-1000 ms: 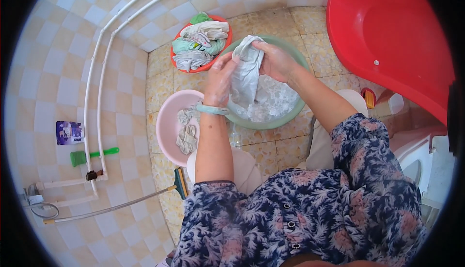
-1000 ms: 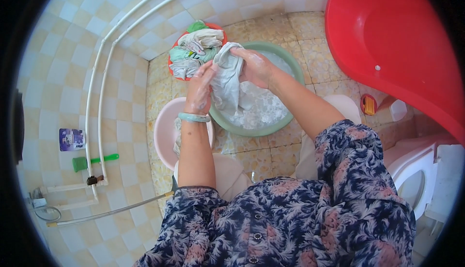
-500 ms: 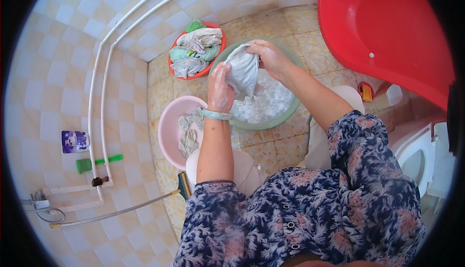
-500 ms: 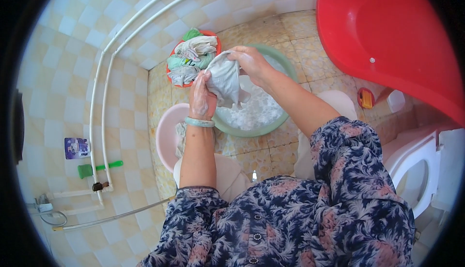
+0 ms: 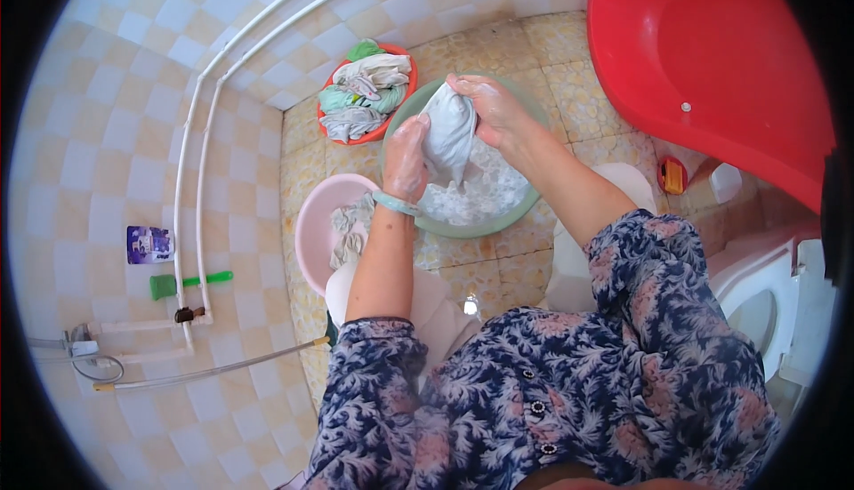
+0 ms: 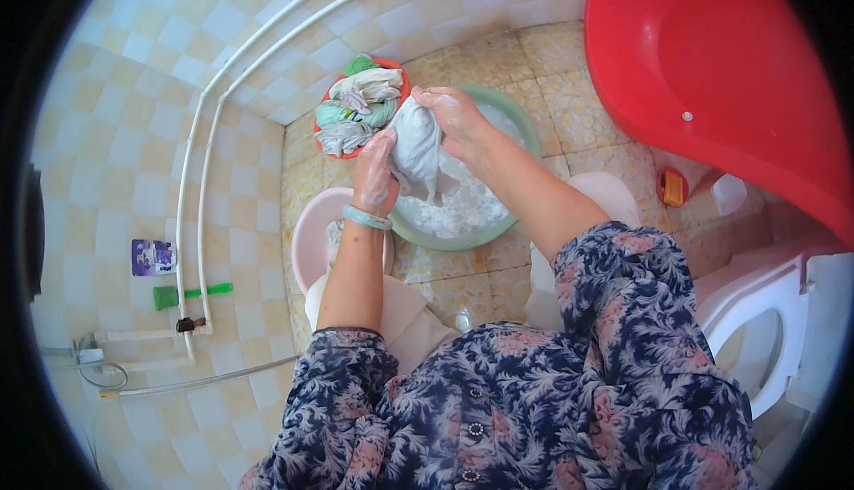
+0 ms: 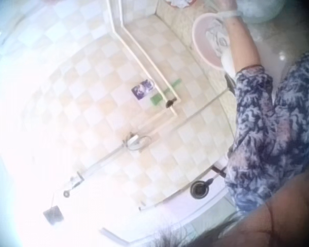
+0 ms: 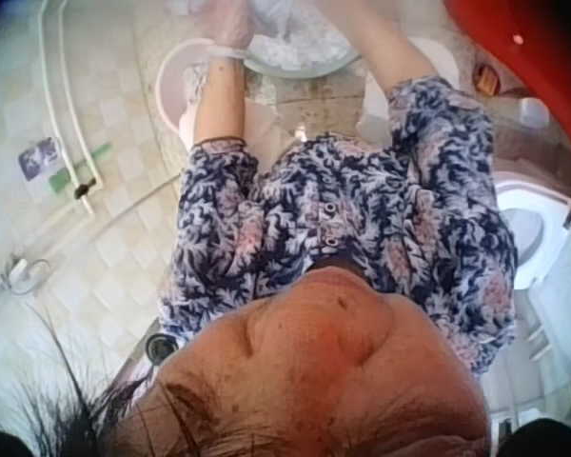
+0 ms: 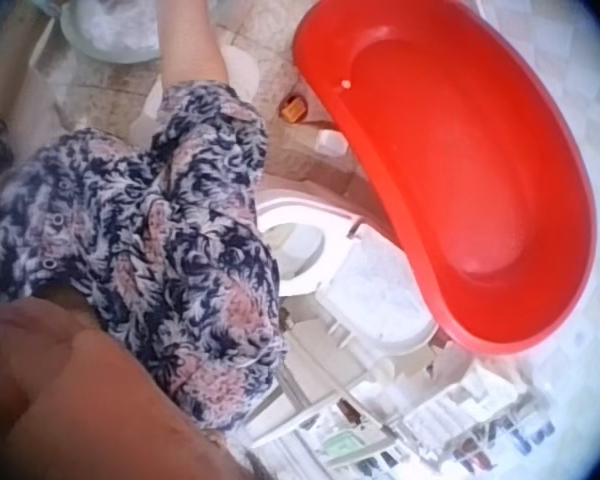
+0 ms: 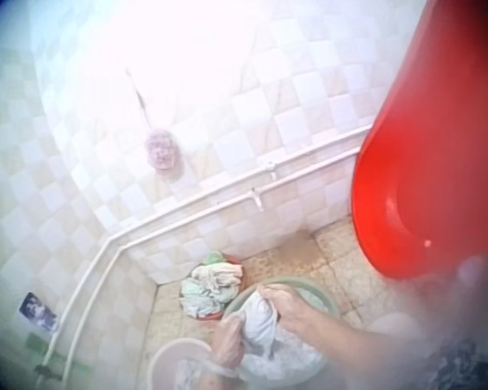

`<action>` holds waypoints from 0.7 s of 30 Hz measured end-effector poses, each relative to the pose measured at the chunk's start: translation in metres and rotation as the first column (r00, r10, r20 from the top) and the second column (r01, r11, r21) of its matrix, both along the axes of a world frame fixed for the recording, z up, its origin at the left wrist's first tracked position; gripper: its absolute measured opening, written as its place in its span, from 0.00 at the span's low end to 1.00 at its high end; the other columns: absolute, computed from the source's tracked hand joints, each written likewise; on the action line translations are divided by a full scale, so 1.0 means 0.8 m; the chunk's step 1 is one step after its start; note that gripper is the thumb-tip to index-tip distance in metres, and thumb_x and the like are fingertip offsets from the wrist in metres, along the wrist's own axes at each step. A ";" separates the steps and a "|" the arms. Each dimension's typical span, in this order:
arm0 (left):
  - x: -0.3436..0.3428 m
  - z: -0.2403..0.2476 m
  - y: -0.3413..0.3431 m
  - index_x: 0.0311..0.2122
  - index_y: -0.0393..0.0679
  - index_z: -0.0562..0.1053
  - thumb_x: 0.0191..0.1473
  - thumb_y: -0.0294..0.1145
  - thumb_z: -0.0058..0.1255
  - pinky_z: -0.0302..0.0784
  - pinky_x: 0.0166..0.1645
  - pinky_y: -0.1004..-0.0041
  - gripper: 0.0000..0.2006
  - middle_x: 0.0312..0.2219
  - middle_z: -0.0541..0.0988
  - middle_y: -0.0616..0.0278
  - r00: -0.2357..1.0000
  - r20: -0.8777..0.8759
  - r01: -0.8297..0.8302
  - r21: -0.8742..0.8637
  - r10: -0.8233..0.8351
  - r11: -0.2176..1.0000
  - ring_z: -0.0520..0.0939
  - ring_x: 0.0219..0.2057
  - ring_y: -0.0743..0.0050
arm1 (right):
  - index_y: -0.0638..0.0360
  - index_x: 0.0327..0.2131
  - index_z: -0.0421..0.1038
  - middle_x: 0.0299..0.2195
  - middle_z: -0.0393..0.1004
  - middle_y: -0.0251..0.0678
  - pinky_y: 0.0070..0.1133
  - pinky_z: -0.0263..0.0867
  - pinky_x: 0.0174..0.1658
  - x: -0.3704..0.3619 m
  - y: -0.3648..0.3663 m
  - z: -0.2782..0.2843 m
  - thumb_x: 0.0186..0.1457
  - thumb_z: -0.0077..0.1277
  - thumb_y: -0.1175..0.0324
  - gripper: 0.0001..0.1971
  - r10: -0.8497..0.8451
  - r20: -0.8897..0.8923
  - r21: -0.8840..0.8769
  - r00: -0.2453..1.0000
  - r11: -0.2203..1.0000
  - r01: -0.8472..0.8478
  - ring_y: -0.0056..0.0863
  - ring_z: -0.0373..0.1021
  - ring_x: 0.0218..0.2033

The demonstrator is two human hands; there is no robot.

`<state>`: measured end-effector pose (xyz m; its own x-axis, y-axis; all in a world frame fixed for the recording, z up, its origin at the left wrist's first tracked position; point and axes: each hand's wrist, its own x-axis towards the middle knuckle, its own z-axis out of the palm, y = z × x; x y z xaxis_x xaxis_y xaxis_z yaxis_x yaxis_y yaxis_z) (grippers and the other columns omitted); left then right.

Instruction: The person washes clothes by hand, scrubbing them in a basin of soapy water and moving them to another basin.

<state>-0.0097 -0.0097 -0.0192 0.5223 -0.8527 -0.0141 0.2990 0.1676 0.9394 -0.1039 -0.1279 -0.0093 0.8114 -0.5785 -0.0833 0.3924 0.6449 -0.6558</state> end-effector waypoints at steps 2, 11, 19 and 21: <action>-0.003 0.002 0.002 0.35 0.38 0.70 0.53 0.35 0.44 0.66 0.36 0.80 0.11 0.29 0.73 0.67 0.999 -0.015 0.035 0.044 -0.035 0.998 0.71 0.31 0.83 | 0.59 0.28 0.68 0.25 0.70 0.32 0.22 0.65 0.33 -0.003 0.000 0.000 0.54 0.45 0.64 0.09 0.019 0.031 0.046 0.999 0.999 -0.020 0.22 0.68 0.26; -0.003 -0.061 0.026 0.51 0.40 0.59 0.48 0.60 0.42 0.62 0.48 0.58 0.34 0.49 0.62 0.56 0.991 -0.115 0.120 0.513 -0.070 0.850 0.61 0.51 0.62 | 0.55 0.25 0.66 0.20 0.67 0.29 0.23 0.63 0.26 -0.014 -0.002 0.027 0.55 0.43 0.64 0.09 -0.072 -0.049 0.144 0.996 0.987 0.078 0.22 0.64 0.20; -0.087 -0.068 0.020 0.56 0.41 0.48 0.53 0.55 0.35 0.52 0.56 0.48 0.33 0.55 0.53 0.52 0.644 -0.765 0.133 0.135 0.018 0.982 0.56 0.55 0.50 | 0.58 0.30 0.68 0.23 0.68 0.27 0.19 0.63 0.28 -0.005 0.006 0.002 0.54 0.42 0.69 0.06 0.122 -0.015 -0.141 0.992 0.982 -0.123 0.18 0.65 0.24; -0.073 -0.067 0.011 0.50 0.44 0.57 0.51 0.59 0.35 0.57 0.54 0.49 0.30 0.50 0.59 0.52 0.690 -0.723 0.016 -0.041 -0.040 0.999 0.61 0.52 0.49 | 0.59 0.29 0.67 0.23 0.68 0.28 0.19 0.62 0.29 -0.007 0.031 0.004 0.54 0.41 0.69 0.06 0.097 -0.115 -0.464 0.989 0.875 -0.140 0.18 0.64 0.25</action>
